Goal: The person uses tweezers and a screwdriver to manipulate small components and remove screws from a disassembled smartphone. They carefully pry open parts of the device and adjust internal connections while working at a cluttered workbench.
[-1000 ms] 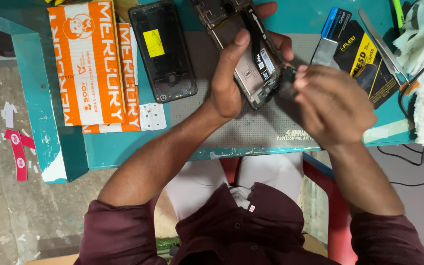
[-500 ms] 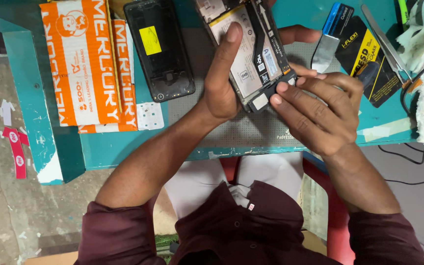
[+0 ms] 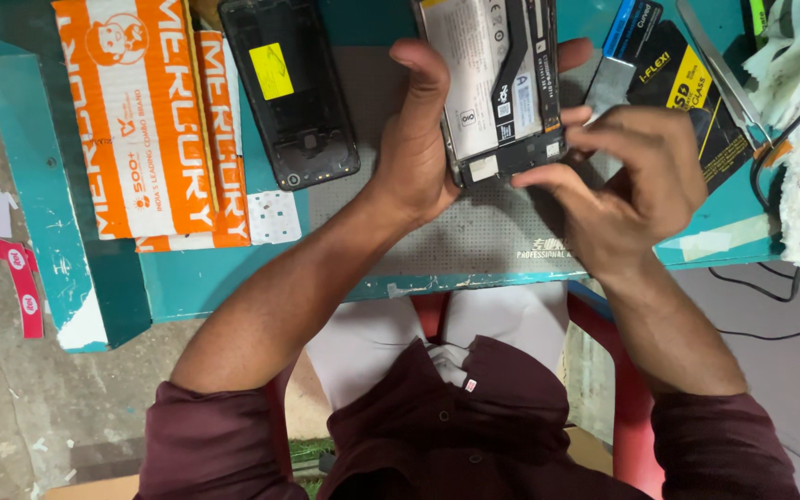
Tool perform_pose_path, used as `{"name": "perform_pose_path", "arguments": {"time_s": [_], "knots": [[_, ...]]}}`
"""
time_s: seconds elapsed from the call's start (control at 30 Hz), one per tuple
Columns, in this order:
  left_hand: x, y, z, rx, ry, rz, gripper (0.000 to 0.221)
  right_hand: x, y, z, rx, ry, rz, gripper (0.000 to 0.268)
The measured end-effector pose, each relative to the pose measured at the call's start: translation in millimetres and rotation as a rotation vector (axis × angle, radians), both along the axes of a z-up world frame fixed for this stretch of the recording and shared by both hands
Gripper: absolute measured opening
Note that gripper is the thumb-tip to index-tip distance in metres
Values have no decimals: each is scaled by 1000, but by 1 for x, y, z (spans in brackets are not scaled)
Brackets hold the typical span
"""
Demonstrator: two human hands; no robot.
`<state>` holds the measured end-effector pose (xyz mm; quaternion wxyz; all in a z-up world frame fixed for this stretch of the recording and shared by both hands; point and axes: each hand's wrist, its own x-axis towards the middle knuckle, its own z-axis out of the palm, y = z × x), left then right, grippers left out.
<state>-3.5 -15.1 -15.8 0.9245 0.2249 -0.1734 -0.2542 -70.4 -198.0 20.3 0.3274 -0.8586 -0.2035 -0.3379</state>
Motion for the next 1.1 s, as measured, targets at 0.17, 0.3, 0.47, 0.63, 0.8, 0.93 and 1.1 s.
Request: {"name": "perform_pose_path", "arguments": {"time_s": [0.17, 0.3, 0.47, 0.63, 0.8, 0.93, 1.1], "knots": [[0, 4, 1, 60, -84, 62, 92, 7, -6, -14, 253, 183, 154, 56], [0, 6, 6, -24, -64, 6, 88, 4, -5, -11, 271, 254, 132, 52], [-2, 8, 11, 155, -121, 77, 59, 6, -1, -5, 290, 266, 124, 50], [-5, 0, 8, 382, -132, 231, 30, 4, 1, -4, 278, 315, 111, 48], [-3, -1, 6, 346, -120, 224, 35, 5, -3, -8, 289, 345, 141, 46], [-3, 0, 6, 353, -108, 234, 31, 6, -4, -10, 357, 400, 167, 40], [-4, 3, 13, 363, -97, 213, 38, 6, -4, -8, 410, 417, 170, 41]]}}
